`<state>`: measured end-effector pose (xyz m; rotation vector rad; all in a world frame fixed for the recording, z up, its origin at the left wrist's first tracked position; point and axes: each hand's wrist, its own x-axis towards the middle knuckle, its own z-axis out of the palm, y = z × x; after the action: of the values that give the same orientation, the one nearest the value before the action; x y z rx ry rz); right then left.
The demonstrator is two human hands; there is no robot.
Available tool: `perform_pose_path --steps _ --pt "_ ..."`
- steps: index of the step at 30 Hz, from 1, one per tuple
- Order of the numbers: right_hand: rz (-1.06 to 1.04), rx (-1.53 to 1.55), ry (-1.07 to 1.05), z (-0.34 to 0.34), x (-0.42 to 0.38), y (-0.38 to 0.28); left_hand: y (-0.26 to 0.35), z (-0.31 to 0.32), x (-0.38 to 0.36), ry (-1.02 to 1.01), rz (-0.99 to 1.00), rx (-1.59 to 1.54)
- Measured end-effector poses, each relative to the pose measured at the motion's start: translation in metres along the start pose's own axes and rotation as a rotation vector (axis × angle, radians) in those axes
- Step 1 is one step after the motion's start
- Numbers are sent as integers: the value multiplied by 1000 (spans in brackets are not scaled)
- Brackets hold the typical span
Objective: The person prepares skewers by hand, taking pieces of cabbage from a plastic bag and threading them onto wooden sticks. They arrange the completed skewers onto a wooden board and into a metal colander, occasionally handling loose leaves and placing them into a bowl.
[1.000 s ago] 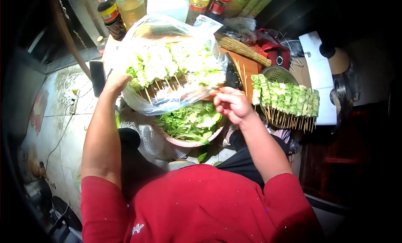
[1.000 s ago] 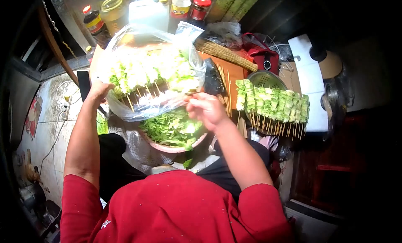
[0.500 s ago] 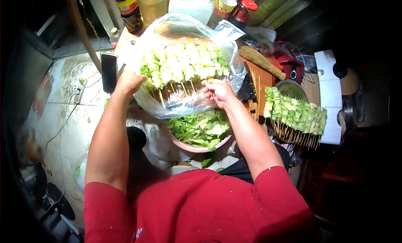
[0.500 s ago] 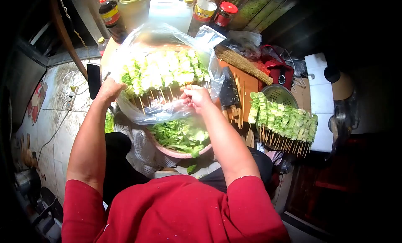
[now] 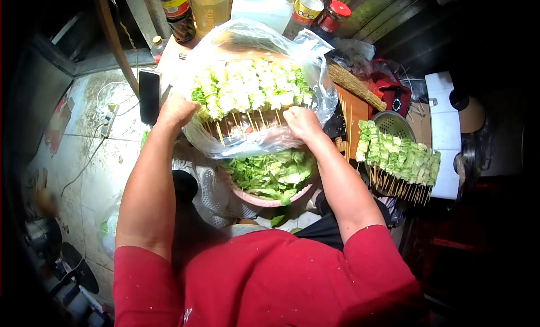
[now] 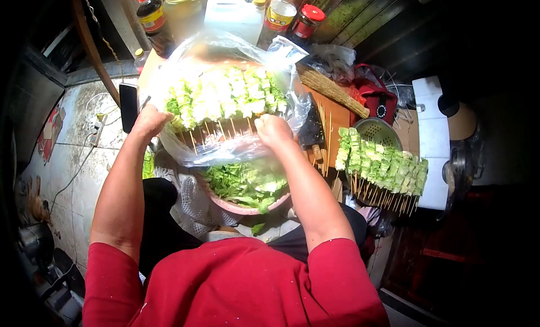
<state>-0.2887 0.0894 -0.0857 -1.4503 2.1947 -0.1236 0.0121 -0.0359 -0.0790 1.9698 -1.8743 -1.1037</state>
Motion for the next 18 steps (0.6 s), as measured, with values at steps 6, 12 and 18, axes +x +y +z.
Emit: perform_pose_path --steps 6,12,18 --pt "-73 -173 45 -11 -1 1 -26 14 25 -10 108 -11" --pt "-148 -235 43 -10 7 -3 1 0 2 9 -9 123" --pt "-56 -295 -2 -2 9 -11 -2 -2 0 -2 118 63"
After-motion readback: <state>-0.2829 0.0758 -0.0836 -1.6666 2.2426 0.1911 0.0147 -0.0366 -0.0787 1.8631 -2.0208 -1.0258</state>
